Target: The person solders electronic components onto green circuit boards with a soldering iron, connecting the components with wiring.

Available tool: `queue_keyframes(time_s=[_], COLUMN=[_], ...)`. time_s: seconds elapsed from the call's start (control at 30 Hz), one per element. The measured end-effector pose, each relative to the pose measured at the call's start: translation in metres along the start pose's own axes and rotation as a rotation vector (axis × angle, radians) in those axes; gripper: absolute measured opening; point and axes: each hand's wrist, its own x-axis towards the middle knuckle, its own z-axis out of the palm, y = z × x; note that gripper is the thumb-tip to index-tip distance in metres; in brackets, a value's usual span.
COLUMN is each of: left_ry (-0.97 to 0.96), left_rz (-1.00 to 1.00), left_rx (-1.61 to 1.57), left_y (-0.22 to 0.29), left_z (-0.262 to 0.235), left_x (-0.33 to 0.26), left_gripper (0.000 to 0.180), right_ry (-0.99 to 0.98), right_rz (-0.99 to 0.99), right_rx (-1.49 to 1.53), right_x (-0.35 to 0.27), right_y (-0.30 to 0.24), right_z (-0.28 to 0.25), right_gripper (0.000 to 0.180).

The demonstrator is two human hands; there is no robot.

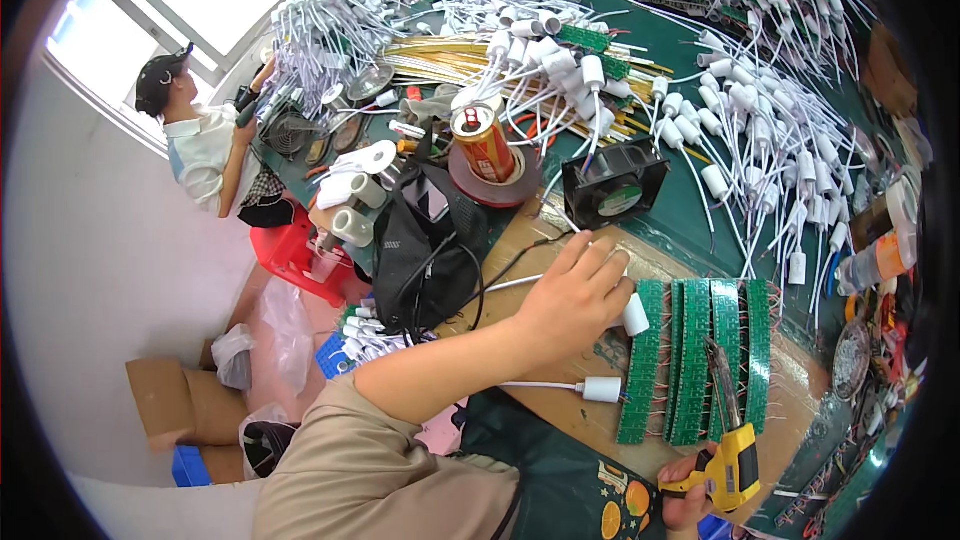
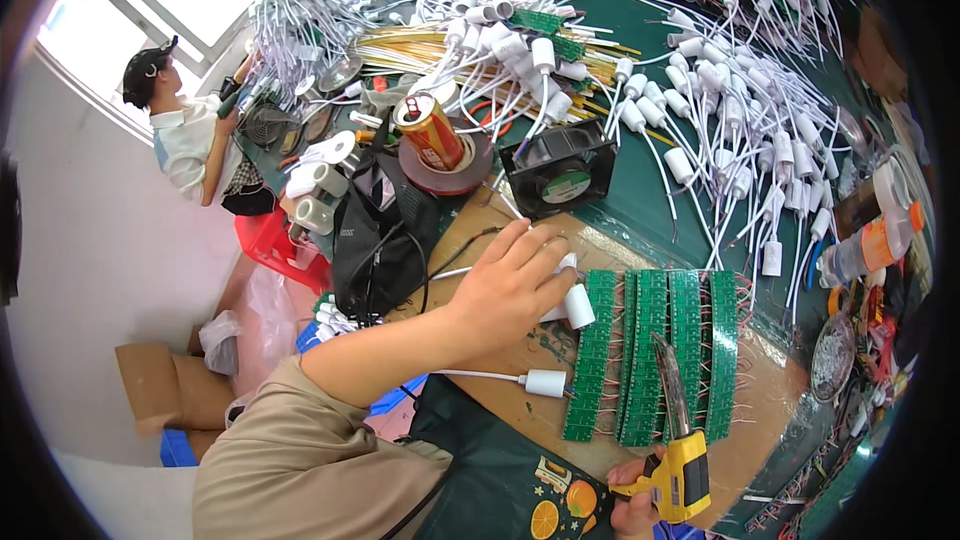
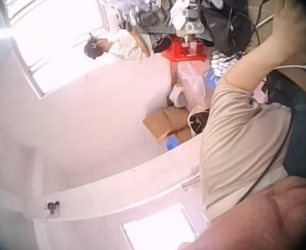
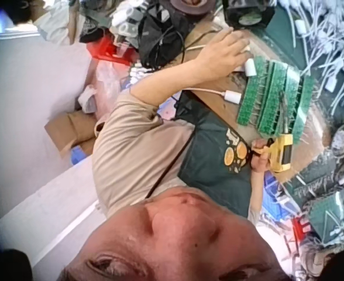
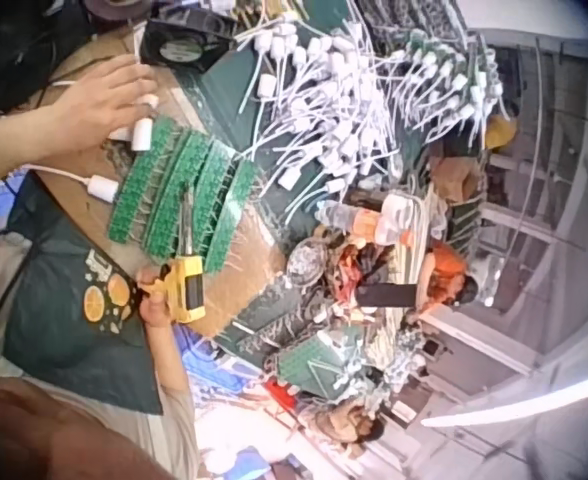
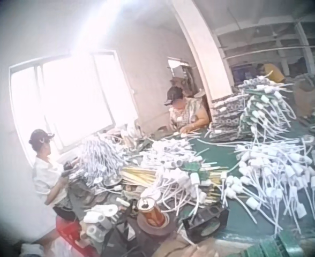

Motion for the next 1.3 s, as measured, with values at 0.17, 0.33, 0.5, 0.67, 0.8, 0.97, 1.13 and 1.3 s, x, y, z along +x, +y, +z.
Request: queue_keyframes(time_s=[0.17,0.33,0.5,0.67,0.8,0.97,1.13,1.3], left_ry=[0.072,-0.029,-0.22,-0.31,-0.23,-0.214,-0.217,-0.273], left_rz=[-0.043,-0.002,0.043,0.131,0.056,-0.015,-0.03,-0.043], left_rx=[-0.183,-0.549,-0.492,-0.409,-0.378,-0.42,-0.444,-0.417], left_y=[0.013,0.041,0.049,0.044,0.043,0.042,0.045,0.045], left_z=[-0.009,-0.02,-0.009,-0.009,-0.013,-0.009,-0.008,-0.005], left_x=[-0.017,-0.042,-0.056,-0.057,-0.052,-0.055,-0.054,-0.057], left_gripper=[0.033,0.04,0.045,0.043,0.038,0.033,0.025,0.027], right_ry=[-0.017,-0.149,-0.106,-0.138,-0.18,-0.2,-0.198,-0.183], right_rz=[-0.008,0.114,0.105,0.091,0.091,0.118,0.184,0.158], right_rx=[0.063,0.105,0.155,0.147,0.183,0.231,0.185,0.194], right_x=[0.002,0.004,0.002,0.004,0.004,0.005,0.006,0.006], right_y=[0.001,-0.009,-0.004,-0.009,-0.01,-0.008,-0.011,-0.007], right_z=[-0.006,-0.002,-0.005,-0.001,-0.005,-0.007,-0.009,-0.011], right_gripper=[0.079,0.047,0.044,0.04,0.037,0.033,0.033,0.037])
